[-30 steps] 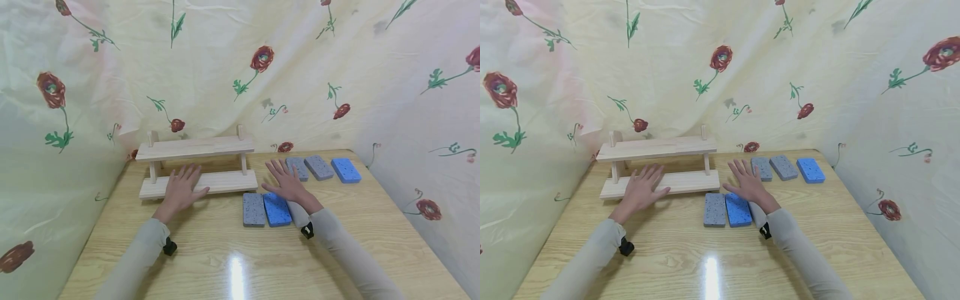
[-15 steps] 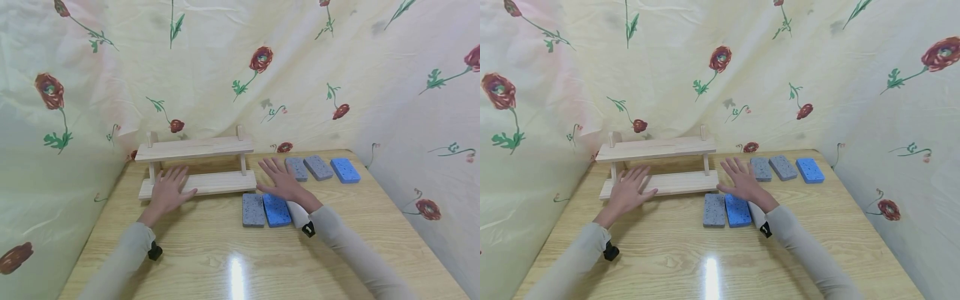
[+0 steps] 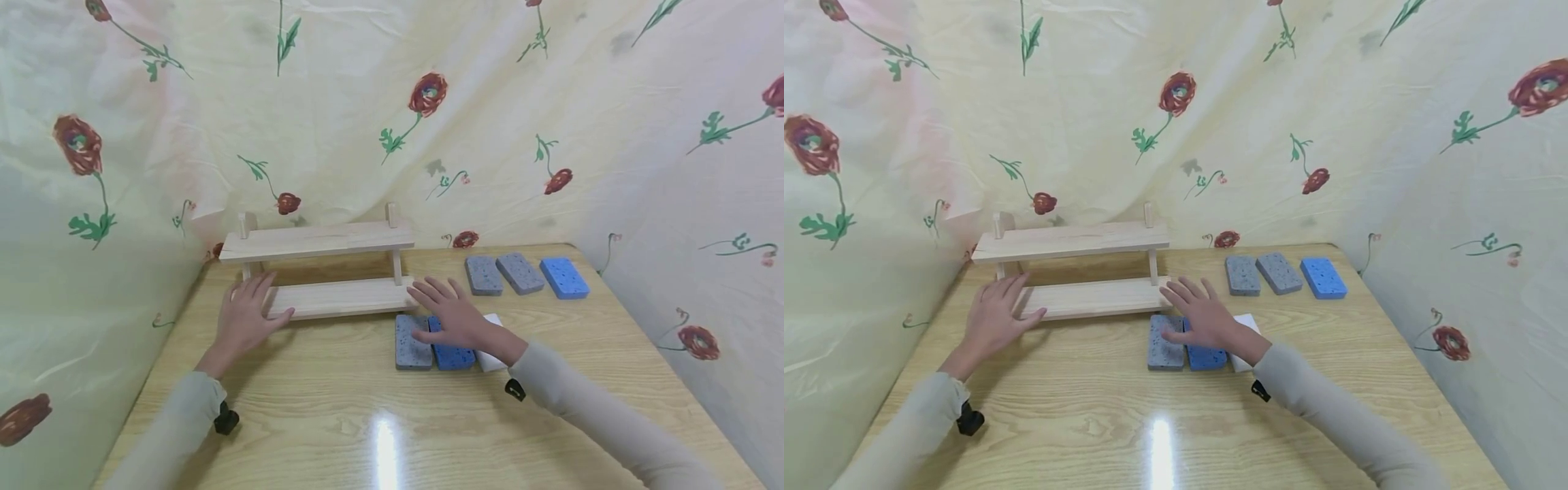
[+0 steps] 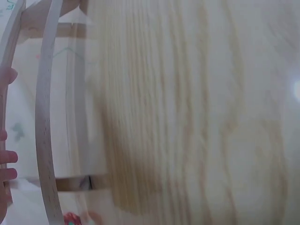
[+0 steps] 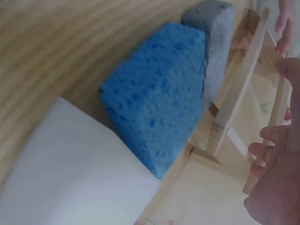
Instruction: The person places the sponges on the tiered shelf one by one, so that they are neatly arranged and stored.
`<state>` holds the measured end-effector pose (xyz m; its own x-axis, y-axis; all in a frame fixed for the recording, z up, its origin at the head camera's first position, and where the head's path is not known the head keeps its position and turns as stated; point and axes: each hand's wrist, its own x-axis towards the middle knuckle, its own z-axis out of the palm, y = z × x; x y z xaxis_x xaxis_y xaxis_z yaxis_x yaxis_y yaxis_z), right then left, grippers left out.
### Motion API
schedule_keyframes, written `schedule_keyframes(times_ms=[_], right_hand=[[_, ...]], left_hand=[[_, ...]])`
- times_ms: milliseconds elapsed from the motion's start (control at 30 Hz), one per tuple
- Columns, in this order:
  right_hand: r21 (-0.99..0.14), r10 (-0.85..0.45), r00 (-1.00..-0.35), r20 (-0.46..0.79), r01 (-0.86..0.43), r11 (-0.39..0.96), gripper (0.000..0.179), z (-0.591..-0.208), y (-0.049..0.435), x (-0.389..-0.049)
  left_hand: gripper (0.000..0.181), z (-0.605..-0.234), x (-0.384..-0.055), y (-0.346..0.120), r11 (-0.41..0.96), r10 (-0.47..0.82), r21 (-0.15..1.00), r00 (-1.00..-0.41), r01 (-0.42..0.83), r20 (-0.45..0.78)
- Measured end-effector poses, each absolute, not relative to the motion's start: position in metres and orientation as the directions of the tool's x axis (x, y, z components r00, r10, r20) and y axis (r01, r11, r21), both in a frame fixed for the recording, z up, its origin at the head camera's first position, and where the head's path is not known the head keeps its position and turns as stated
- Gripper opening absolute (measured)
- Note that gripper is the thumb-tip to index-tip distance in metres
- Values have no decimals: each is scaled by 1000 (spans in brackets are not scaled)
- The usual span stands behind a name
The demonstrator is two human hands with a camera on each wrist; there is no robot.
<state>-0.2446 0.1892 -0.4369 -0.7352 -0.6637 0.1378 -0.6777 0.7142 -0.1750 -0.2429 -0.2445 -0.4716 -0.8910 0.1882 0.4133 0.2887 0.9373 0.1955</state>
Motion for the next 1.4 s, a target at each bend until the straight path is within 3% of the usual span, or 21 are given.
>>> schedule_keyframes(times_ms=[167, 533, 1400], right_hand=[[-136, -707, -690, 154, -724, 676, 86, -442, 192, -235], [-100, -741, -657, 137, -754, 650, 90, -452, 203, -226], [-58, -743, -669, 29, -743, 666, 99, -467, 213, -228]], left_hand=[[85, -473, -238, -256, 939, 151, 226, -899, 261, 410], [88, -477, -231, -284, 939, 48, 295, -919, 175, 392], [84, -477, -229, -305, 916, 65, 373, -972, 148, 226]])
